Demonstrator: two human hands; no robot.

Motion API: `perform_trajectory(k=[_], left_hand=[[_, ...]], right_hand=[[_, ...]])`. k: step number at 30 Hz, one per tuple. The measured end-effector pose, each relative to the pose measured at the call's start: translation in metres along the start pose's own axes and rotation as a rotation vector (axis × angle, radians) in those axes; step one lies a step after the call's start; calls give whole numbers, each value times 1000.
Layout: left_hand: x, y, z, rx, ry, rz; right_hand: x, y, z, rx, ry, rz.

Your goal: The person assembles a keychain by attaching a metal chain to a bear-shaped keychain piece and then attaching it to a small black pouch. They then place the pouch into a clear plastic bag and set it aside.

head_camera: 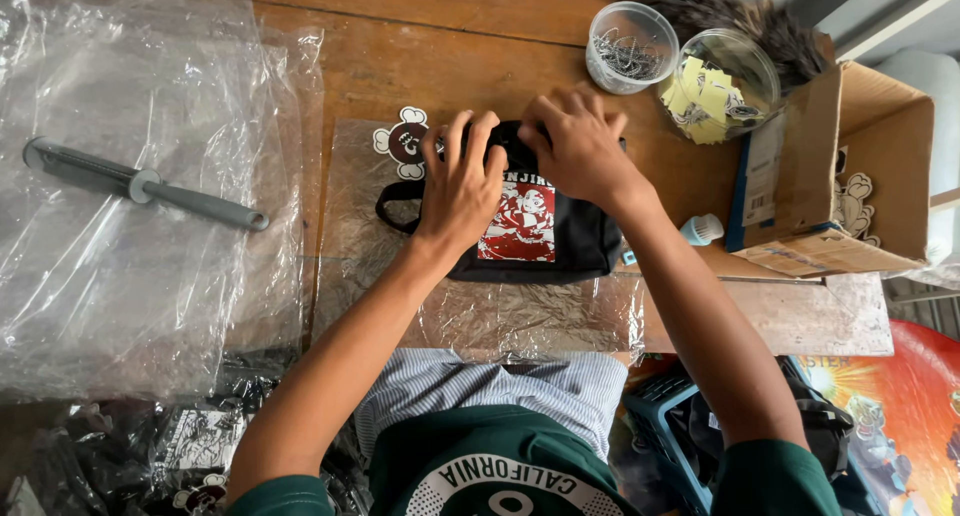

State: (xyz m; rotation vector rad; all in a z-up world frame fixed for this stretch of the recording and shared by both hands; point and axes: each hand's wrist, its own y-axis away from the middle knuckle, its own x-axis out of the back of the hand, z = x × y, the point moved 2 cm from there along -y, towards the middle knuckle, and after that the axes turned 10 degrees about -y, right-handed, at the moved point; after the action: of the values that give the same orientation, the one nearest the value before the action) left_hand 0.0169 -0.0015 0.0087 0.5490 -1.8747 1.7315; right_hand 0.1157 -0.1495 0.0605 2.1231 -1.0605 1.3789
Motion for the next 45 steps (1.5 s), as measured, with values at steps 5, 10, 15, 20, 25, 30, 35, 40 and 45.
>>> perform_trajectory(k=[5,10,15,20,25,30,35,40,45], left_hand=[[-8,5,-3,40,-13,52],[34,-20,-5,-56,-91,266],[44,-16,-3,-116,-153,308],[53,1,11,-46,118,392],[93,18,30,36,213,336],[107,32,40,222,337,289],[121,33,41,235,371,281],[98,54,48,191,355,274],[98,60,50,149,395,253]], right_hand=[[11,10,2,-29,-110,-21],[41,32,-17,163,-230,197],[71,64,-52,415,-179,319],[80,96,-79,488,-44,258],[88,109,-104,457,170,102],[75,117,-117,479,435,-50],[65,113,-120,387,457,-44],[60,107,-111,357,402,-74],[52,104,-93,234,443,-26]])
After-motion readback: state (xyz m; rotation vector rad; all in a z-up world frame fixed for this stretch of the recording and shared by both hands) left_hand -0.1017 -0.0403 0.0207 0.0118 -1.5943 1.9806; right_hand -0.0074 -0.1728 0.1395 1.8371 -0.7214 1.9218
